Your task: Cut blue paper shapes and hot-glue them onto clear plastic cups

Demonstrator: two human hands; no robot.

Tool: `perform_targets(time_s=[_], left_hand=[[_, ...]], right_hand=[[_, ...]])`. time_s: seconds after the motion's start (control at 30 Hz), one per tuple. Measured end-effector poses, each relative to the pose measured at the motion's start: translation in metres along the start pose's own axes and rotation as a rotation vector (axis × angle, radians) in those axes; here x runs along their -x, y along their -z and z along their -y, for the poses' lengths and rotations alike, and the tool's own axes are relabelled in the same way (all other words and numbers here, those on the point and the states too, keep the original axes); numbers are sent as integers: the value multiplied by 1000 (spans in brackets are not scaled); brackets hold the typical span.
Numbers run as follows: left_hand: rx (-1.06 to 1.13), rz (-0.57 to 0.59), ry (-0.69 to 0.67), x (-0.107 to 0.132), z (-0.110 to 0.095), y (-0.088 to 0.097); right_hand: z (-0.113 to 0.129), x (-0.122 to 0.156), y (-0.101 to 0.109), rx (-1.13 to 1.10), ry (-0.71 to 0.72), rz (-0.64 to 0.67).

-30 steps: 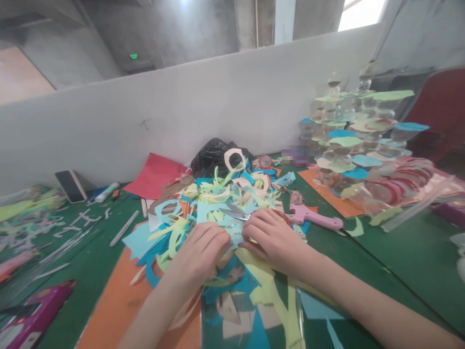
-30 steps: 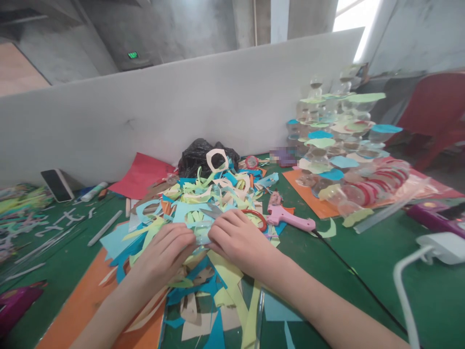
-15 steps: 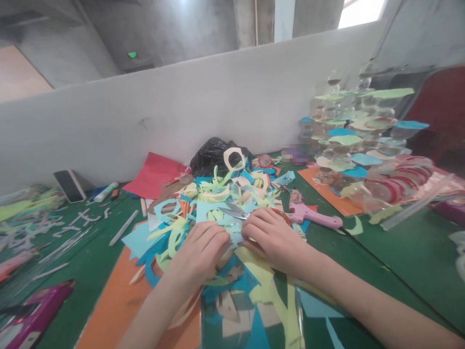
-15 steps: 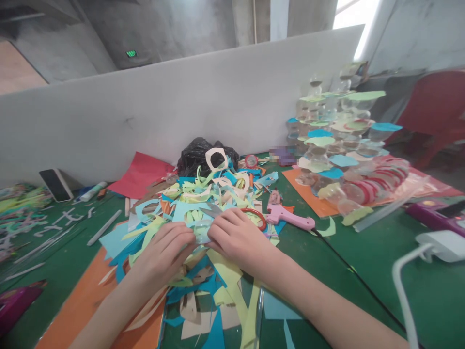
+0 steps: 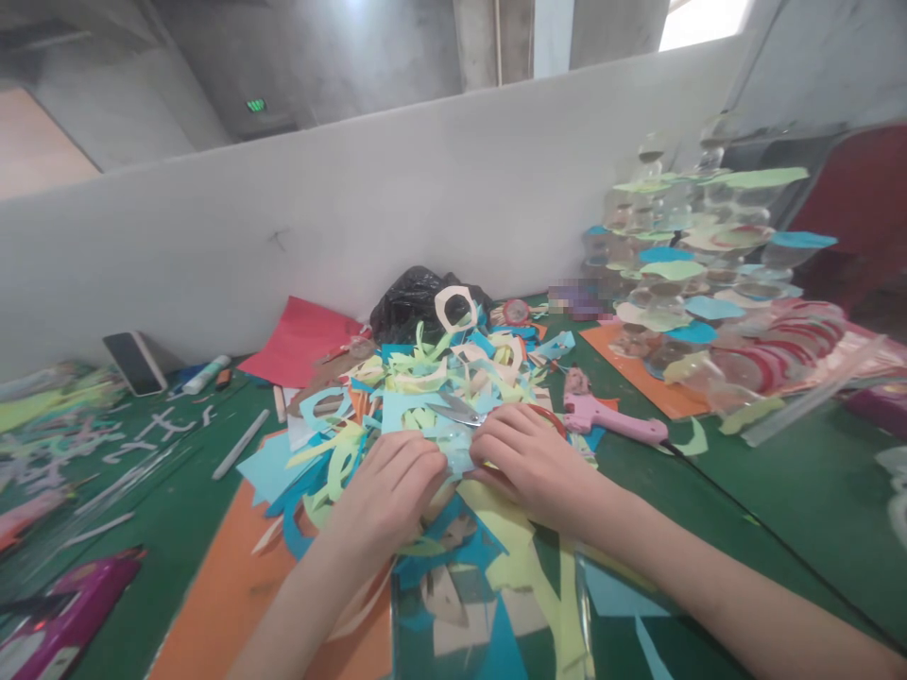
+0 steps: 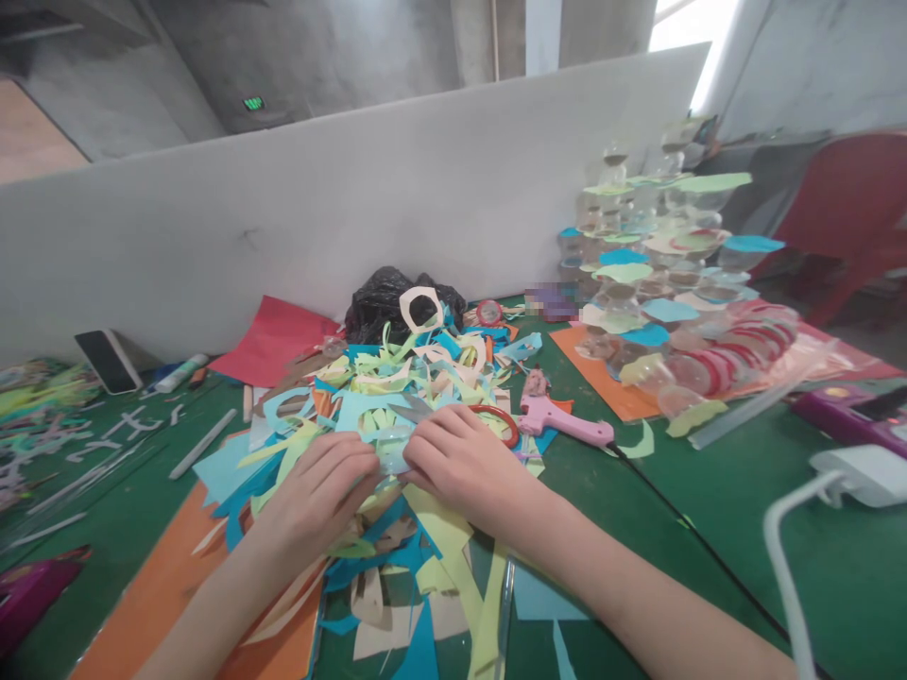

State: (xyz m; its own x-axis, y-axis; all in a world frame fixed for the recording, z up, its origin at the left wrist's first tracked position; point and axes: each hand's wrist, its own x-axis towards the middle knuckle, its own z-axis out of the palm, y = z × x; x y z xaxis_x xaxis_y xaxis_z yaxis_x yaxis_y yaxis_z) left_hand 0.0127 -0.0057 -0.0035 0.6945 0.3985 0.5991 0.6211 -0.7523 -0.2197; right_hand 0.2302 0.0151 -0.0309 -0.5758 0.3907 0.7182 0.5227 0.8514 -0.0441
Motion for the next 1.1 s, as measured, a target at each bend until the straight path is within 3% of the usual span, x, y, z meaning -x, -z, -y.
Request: perform_targets(time_s=[0.43, 0.87, 1.0, 1.1], left_hand=[[-164, 2, -103, 3, 5, 4], [114, 73, 170, 13, 10, -16], [111, 161, 164, 16, 13, -15], [67, 138, 115, 14, 13, -11]], right_hand=[[0, 0, -2, -5, -24, 33], [1, 0, -3, 27, 2, 15], [3, 0, -2, 18, 21, 15], [3, -1, -1, -36, 0, 30]])
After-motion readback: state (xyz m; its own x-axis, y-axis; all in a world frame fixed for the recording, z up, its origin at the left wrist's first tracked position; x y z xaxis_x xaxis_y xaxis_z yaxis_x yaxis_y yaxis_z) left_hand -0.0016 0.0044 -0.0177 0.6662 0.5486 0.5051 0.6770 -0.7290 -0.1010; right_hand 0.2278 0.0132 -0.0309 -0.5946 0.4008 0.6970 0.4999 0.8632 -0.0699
